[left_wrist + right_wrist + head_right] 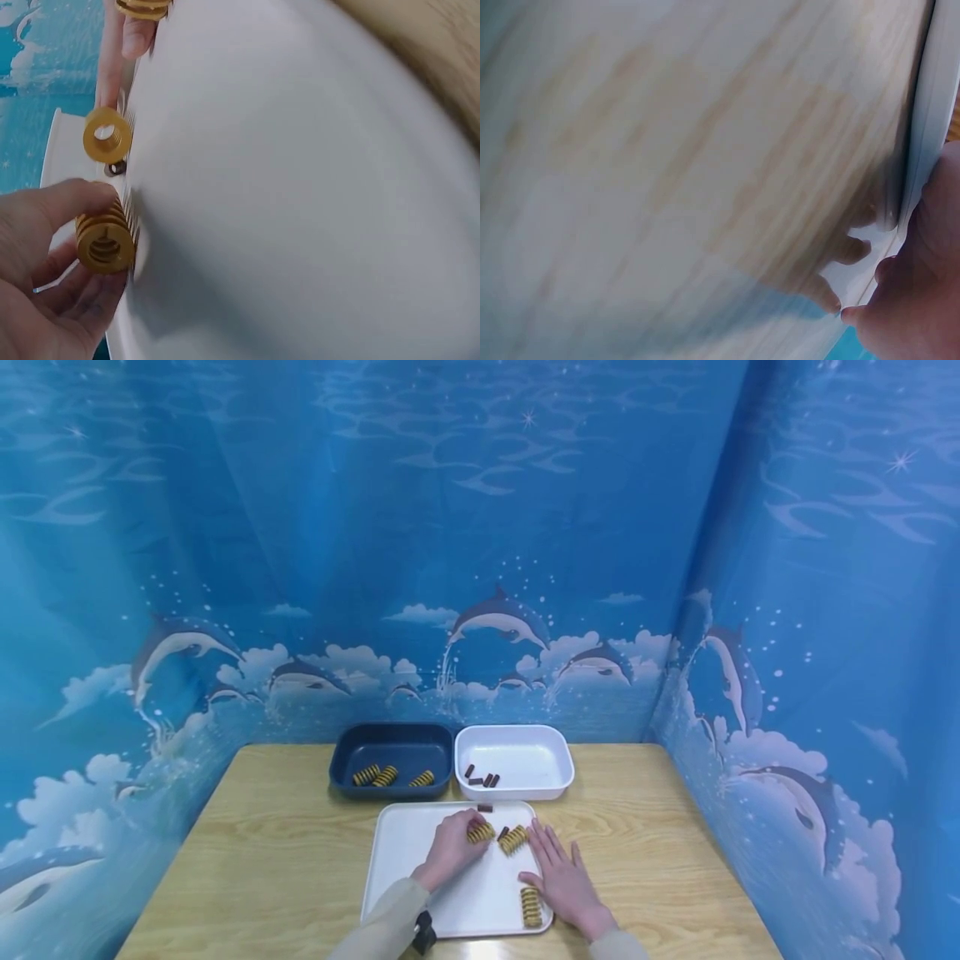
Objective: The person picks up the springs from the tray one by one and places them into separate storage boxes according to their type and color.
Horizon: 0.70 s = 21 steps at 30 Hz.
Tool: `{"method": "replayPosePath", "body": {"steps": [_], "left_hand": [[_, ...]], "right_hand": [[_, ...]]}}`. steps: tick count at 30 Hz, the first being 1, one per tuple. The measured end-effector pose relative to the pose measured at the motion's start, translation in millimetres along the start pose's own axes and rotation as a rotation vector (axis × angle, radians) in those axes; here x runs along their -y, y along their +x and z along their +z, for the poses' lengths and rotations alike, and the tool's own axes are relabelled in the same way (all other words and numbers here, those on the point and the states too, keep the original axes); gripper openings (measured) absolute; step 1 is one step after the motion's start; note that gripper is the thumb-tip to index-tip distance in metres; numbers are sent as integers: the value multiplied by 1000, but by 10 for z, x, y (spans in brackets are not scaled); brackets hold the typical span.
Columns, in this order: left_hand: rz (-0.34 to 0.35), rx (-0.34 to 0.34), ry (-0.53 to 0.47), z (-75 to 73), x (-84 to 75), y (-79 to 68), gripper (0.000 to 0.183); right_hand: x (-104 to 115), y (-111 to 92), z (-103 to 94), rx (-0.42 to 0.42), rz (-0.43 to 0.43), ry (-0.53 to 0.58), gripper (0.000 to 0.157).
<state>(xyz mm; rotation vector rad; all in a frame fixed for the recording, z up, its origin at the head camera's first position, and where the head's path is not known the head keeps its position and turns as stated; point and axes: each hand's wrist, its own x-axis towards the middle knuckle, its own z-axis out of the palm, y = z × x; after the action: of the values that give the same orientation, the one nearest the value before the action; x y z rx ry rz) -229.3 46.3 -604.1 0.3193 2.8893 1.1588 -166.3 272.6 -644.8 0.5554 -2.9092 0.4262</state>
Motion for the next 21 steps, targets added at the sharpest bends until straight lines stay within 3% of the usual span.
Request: {"method": "replayPosePath", "body": {"steps": [9, 13, 21], "left_hand": [[121, 48, -176, -205, 104, 31, 35], [154, 49, -206, -314, 112, 46, 35], [96, 47, -201, -526, 166, 106, 34]], "right_hand": [[-73, -8, 109, -67, -22, -30, 74], [-57, -16, 86, -55, -28, -9, 74], [56, 10, -62, 10, 8, -1, 72]]}}
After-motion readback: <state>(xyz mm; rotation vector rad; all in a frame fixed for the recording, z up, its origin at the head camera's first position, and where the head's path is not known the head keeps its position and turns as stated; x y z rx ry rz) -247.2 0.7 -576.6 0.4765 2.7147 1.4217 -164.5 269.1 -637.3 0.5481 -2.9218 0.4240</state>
